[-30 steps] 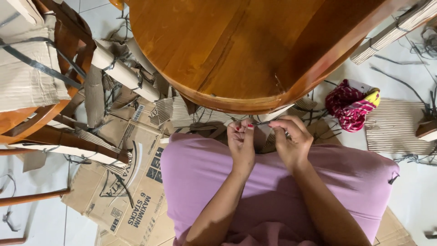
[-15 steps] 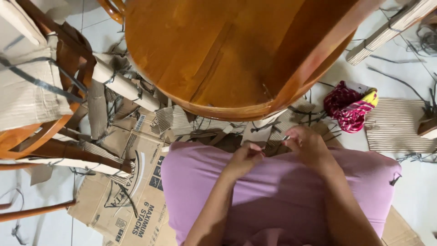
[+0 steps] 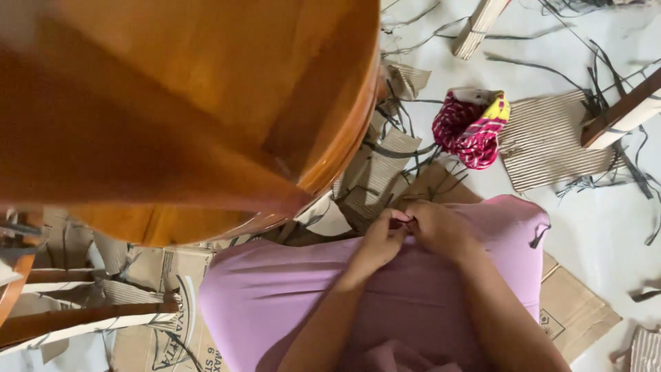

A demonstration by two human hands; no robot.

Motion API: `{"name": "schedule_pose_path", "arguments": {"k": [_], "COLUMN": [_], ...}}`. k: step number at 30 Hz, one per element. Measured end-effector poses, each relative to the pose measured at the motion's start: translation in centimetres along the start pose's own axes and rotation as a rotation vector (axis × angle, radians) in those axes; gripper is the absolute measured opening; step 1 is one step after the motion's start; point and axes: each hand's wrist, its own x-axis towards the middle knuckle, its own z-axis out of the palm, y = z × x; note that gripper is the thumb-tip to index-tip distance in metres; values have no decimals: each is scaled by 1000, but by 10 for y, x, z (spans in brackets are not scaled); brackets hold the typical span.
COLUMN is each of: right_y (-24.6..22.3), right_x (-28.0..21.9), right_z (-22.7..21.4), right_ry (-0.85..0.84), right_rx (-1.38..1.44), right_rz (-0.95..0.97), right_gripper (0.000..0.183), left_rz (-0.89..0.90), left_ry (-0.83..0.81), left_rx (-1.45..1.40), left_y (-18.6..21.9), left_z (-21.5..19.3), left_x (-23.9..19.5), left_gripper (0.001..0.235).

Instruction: Securing and wrapping thin wires around the legs and frame of wooden furniture.

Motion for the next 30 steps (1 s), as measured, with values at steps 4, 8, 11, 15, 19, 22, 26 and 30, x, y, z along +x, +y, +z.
{"name": "schedule_pose_path", "arguments": {"k": [4,8,11,15,19,22,26,30], "right_y": [24,14,10,16,-7,12,22,-34], "right_x": [75,139,155,153,139,168,191,152], "right_z": [36,67,62,41,-10,13,44,-19], "right_ry": [-96,-140,-127,-135,-160,-169,-183,-481], "right_rx": [-39,-183,-104,39,85,70,119,-169], "right_rz": [28,97,44,126,159,171,225,206], "right_gripper": [24,19,15,49,65,86,83,59], "left_rz": [-11,-4,-70,-62,-104,-191,-212,45], "left_ry": [4,107,179,243,251,290,267,387], "left_rx": [-58,-160,-208,-515,-524,-509,-395,-463], "left_y": [-49,-99,-91,-93,-67,-51,-53,-125], "left_z": [18,20,13,21,20,19,18,32], "left_x": [33,67,71,84,87,86,78,74], "left_gripper": [37,43,44,41,52,56,64,52]}}
